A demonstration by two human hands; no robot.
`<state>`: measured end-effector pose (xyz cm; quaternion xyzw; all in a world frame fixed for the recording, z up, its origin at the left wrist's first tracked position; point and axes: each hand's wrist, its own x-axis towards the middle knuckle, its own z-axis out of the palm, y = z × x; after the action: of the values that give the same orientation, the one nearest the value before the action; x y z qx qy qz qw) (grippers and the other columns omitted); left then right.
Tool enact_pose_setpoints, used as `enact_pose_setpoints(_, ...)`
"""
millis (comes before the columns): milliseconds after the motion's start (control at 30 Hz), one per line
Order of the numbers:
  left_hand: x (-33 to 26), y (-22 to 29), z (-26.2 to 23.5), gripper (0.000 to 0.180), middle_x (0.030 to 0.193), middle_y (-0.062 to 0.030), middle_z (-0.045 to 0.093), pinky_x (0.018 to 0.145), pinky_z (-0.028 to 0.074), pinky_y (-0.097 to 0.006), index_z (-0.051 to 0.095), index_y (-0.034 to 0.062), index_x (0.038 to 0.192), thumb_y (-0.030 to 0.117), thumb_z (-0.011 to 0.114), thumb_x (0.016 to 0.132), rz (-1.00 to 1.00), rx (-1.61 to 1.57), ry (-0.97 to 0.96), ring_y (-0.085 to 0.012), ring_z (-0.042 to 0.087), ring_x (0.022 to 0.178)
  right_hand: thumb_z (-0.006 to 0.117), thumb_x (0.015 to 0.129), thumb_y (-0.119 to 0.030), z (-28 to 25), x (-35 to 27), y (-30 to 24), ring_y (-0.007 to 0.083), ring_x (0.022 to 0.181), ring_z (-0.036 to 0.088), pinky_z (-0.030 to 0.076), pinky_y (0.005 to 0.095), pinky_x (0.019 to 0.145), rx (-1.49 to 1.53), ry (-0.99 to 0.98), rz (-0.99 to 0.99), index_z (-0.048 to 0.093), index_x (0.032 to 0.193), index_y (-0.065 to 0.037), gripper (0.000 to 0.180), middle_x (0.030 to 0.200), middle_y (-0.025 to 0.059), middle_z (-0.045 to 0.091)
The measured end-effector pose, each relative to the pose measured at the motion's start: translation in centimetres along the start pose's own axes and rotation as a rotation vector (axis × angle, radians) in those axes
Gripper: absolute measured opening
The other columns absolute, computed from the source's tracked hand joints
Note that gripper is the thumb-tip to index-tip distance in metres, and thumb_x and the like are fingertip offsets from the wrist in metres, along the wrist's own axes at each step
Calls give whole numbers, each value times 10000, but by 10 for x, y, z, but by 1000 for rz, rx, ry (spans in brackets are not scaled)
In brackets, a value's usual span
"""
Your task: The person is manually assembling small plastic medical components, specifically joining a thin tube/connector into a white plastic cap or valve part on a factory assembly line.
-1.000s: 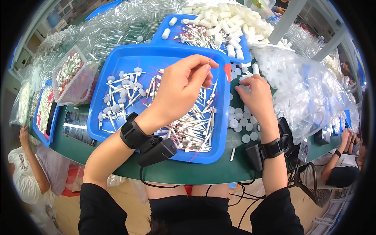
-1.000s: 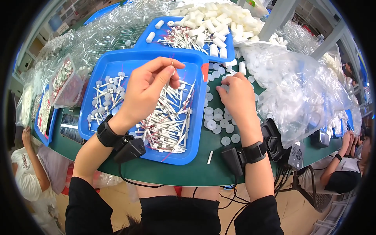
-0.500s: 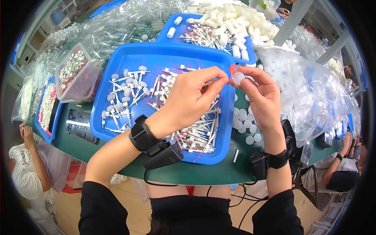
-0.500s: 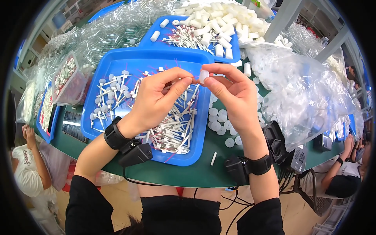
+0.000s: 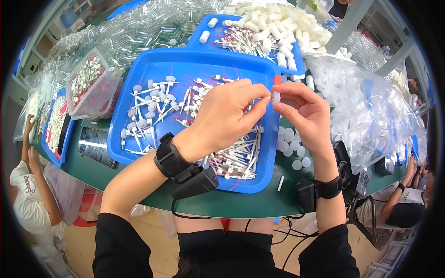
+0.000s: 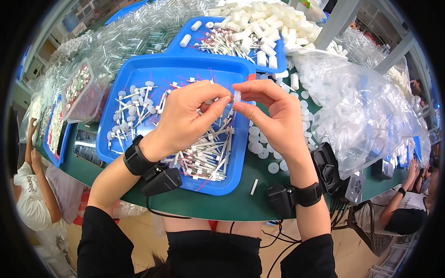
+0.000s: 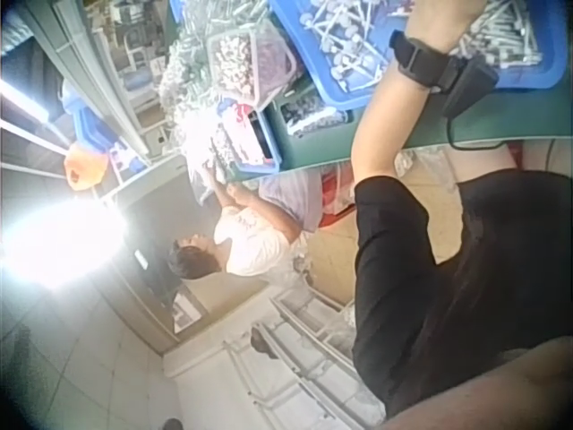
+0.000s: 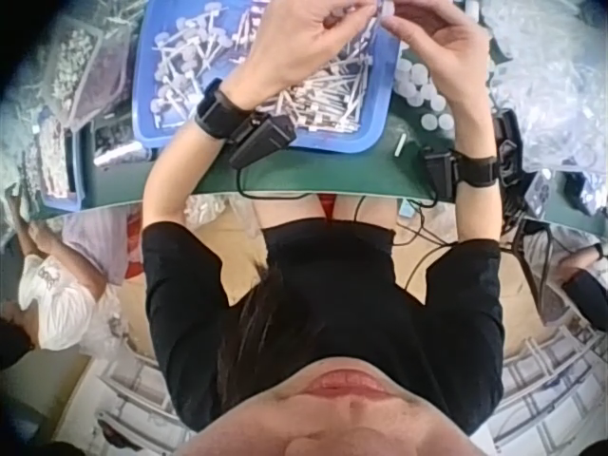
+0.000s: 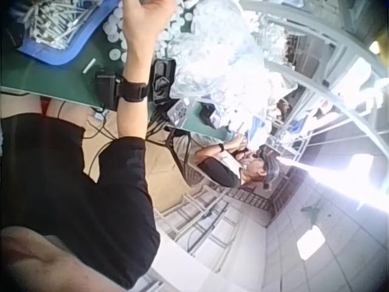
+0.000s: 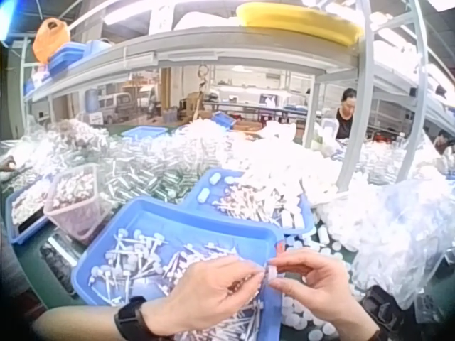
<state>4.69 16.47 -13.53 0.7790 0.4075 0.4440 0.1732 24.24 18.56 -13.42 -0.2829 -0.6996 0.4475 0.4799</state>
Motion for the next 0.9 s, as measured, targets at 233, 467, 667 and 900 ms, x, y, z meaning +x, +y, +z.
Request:
enact_pose_setpoints(233,1,-1,1,87,741,-68,592,547,433,-281,648,43,929,89,591,881,54,20,-45,-162,552,605,719,780,13,-2,0,-3,147,927,615,497,285,876,-59,13,-30,654,1061,15,288,1038,81,645)
enact_pose_setpoints(467,0,-2,1,75,740,-73,590,550,431,-287,640,37,888,91,589,881,5,-14,-32,-174,555,610,723,775,15,-2,0,-1,152,928,617,496,288,891,-48,-12,-21,658,1052,15,284,1037,78,645)
enact_pose_setpoints(667,0,2,1,171,745,-95,589,597,453,-313,565,23,1065,52,532,900,62,-36,-68,-229,572,633,726,773,11,-4,0,1,159,937,628,500,292,894,-73,6,-16,658,1046,13,281,1024,78,650)
enact_pose_setpoints(900,2,-6,3,169,867,-126,679,663,505,-297,588,16,1058,32,549,895,-53,-168,-80,-247,679,794,727,779,-2,-6,1,5,154,948,629,504,294,889,-52,2,6,655,1054,22,286,1041,88,661)
